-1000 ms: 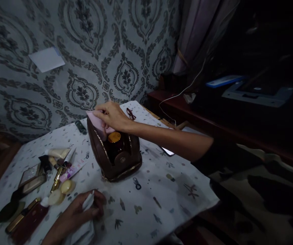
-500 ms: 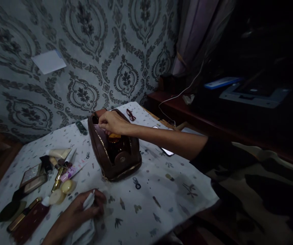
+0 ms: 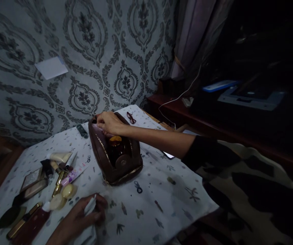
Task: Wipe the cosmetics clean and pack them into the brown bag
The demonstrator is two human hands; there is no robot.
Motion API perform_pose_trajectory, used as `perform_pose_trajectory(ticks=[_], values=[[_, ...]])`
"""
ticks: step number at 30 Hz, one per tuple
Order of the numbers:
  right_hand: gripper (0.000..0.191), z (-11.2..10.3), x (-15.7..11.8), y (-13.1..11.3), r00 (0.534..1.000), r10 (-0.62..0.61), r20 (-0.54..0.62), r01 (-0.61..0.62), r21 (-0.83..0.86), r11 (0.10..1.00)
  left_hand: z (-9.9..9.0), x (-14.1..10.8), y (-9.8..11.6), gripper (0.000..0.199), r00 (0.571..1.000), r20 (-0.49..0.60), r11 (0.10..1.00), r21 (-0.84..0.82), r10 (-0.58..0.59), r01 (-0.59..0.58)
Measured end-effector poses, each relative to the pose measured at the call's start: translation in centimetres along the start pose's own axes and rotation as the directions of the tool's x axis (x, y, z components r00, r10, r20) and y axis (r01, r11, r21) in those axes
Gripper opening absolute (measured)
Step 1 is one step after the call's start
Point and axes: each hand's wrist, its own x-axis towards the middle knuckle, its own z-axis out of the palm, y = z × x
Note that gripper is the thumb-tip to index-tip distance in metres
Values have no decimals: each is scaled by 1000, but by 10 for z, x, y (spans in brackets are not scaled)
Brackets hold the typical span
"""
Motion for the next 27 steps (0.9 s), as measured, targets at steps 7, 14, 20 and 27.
perform_pose_trajectory(ticks=[7,14,20,27], values=[[17,5,13,5,1000,8,-27,-9,-48,999,-1,1,1,48,1000,15,999,-31,-18,18],[19,1,19,4,998,63,13,-62,-73,995,-1,2,-1,45,1000,-3,1000,-14,24,-24],[17,4,20,6,999,52,1,-51,-139,989,-1,1,-1,46,1000,-1,1000,-3,7,-7],[14,3,30,13,997,48,56,-35,-222,975,0,2,1,49,1000,15,1000,-12,-4,4]])
